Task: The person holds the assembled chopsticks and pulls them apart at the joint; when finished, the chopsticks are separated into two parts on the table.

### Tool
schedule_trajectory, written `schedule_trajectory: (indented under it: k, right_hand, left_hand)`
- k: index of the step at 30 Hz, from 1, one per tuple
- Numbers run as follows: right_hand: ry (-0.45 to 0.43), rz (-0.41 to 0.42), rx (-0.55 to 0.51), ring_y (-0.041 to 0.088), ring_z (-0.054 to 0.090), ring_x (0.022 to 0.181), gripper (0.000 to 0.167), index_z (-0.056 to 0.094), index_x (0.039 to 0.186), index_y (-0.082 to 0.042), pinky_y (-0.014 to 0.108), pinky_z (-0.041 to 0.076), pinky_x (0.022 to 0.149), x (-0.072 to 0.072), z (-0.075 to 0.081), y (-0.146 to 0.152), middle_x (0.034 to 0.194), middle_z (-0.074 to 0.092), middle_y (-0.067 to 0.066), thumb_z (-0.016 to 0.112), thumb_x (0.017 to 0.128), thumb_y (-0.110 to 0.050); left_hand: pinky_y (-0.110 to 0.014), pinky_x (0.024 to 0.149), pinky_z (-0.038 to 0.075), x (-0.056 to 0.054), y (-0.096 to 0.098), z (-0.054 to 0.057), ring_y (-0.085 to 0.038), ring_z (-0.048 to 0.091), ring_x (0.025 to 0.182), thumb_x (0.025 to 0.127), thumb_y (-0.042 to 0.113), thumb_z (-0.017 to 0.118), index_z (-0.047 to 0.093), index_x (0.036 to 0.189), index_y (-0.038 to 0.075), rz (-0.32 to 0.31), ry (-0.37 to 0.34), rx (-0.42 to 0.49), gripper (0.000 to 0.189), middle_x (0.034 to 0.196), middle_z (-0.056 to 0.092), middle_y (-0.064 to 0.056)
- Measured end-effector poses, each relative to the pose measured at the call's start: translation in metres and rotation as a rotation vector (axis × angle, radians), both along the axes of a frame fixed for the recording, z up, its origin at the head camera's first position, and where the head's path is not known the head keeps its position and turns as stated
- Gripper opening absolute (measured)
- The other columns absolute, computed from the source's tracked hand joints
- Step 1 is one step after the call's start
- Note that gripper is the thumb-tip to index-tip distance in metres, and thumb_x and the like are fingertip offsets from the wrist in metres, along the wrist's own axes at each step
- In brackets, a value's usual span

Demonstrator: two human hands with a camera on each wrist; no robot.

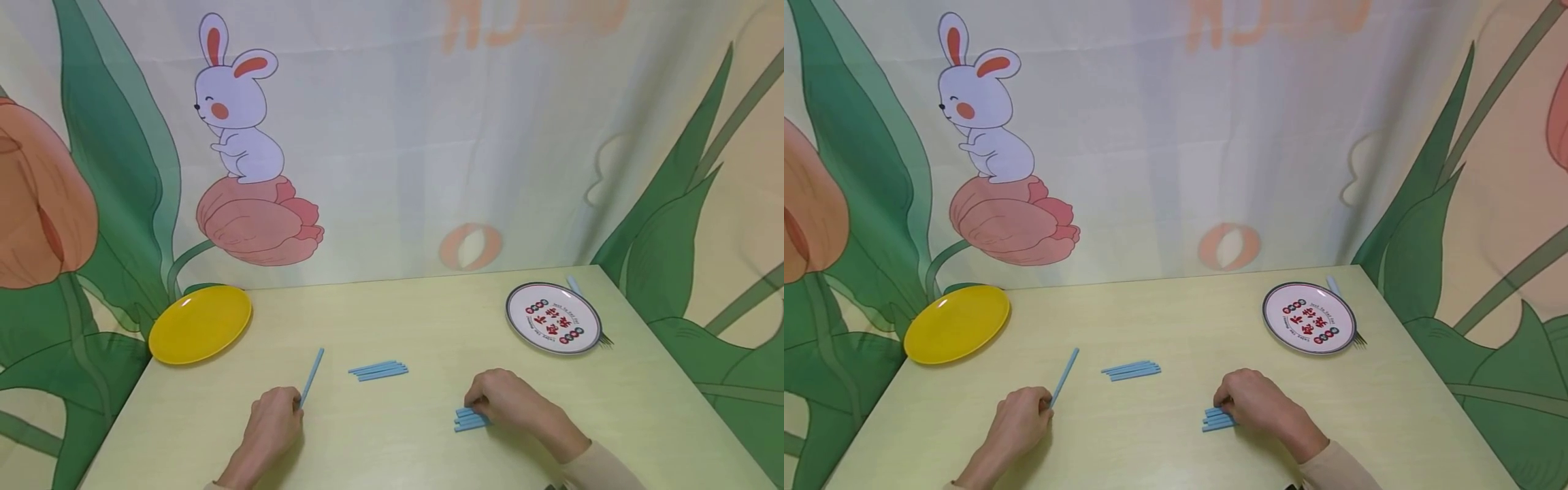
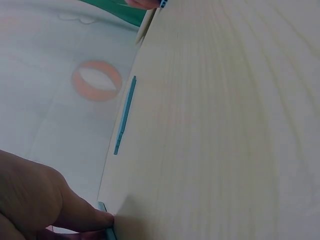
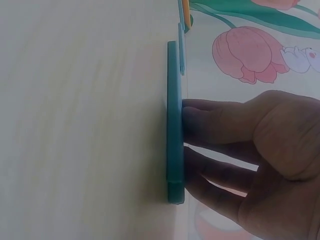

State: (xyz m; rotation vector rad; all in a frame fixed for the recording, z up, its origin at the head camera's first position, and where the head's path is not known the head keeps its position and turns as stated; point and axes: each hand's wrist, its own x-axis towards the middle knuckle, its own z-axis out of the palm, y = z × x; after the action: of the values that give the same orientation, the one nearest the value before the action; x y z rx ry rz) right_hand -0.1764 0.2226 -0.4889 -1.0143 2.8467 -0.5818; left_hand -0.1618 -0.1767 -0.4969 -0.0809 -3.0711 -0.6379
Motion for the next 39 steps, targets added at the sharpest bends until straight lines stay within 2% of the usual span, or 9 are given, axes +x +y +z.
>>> schedule_trajectory:
  k: [7, 11, 15, 20, 24, 30, 39]
  right_hand:
    - [-0.004, 0.004, -0.002, 0.001, 0.062, 0.079, 0.013, 0.080, 0.084, -0.018, 0.028, 0.054, 0.073, 0.000, 0.001, -0.001, 0.083, 0.073, -0.003, 0.074, 0.081, -0.006]
    - [0.001, -0.006, -0.011, 0.000, 0.062, 0.079, 0.014, 0.079, 0.084, -0.018, 0.027, 0.054, 0.073, 0.001, 0.001, 0.000, 0.083, 0.072, -0.007, 0.074, 0.081, -0.005]
    - [0.017, -0.029, -0.023, 0.002, 0.063, 0.080, 0.013, 0.077, 0.087, -0.015, 0.028, 0.055, 0.073, 0.000, 0.004, 0.000, 0.085, 0.073, -0.007, 0.071, 0.084, -0.005]
    - [0.039, -0.052, -0.043, 0.008, 0.066, 0.084, 0.012, 0.077, 0.092, -0.012, 0.029, 0.055, 0.074, -0.002, 0.009, -0.003, 0.090, 0.074, -0.004, 0.071, 0.084, -0.005]
    - [0.097, -0.050, -0.066, 0.008, 0.065, 0.081, 0.012, 0.076, 0.093, -0.011, 0.026, 0.054, 0.071, -0.004, 0.014, -0.007, 0.089, 0.073, -0.002, 0.072, 0.083, -0.007]
    - [0.183, -0.056, -0.091, 0.010, 0.065, 0.081, 0.014, 0.075, 0.097, -0.011, 0.026, 0.053, 0.072, -0.007, 0.025, -0.012, 0.092, 0.073, -0.002, 0.074, 0.083, -0.009]
    - [0.261, -0.082, -0.120, 0.015, 0.067, 0.094, 0.016, 0.075, 0.100, -0.014, 0.033, 0.055, 0.081, -0.012, 0.044, -0.024, 0.098, 0.072, -0.004, 0.074, 0.084, -0.013]
  left_hand:
    - [-0.043, 0.067, 0.053, -0.002, -0.003, 0.002, -0.020, 0.061, 0.073, 0.078, -0.001, 0.069, 0.070, 0.090, 0.000, 0.037, -0.054, 0.027, 0.012, 0.081, 0.068, -0.007]
    - [-0.039, 0.064, 0.052, -0.002, -0.006, 0.004, -0.019, 0.057, 0.069, 0.076, -0.003, 0.067, 0.070, 0.091, 0.001, 0.050, -0.066, 0.040, 0.016, 0.081, 0.067, -0.007]
    - [-0.035, 0.060, 0.048, -0.006, -0.008, 0.009, -0.018, 0.054, 0.066, 0.076, -0.002, 0.066, 0.069, 0.093, 0.001, 0.038, -0.039, 0.038, 0.017, 0.077, 0.065, -0.005]
    - [-0.033, 0.057, 0.046, -0.011, -0.008, 0.018, -0.017, 0.053, 0.064, 0.077, 0.000, 0.068, 0.069, 0.092, 0.001, 0.008, 0.032, 0.010, 0.015, 0.074, 0.062, -0.003]
    - [-0.031, 0.053, 0.043, -0.015, -0.004, 0.024, -0.018, 0.052, 0.063, 0.078, 0.000, 0.066, 0.069, 0.090, 0.002, 0.002, 0.081, 0.005, 0.013, 0.075, 0.064, -0.004]
    - [-0.029, 0.047, 0.041, -0.021, 0.006, 0.031, -0.018, 0.052, 0.061, 0.078, -0.001, 0.063, 0.070, 0.089, 0.005, 0.001, 0.095, 0.024, 0.015, 0.077, 0.065, -0.004]
    - [-0.030, 0.046, 0.041, -0.033, 0.027, 0.047, -0.017, 0.053, 0.062, 0.079, 0.000, 0.065, 0.072, 0.088, 0.008, -0.037, 0.135, -0.003, 0.014, 0.077, 0.066, -0.003]
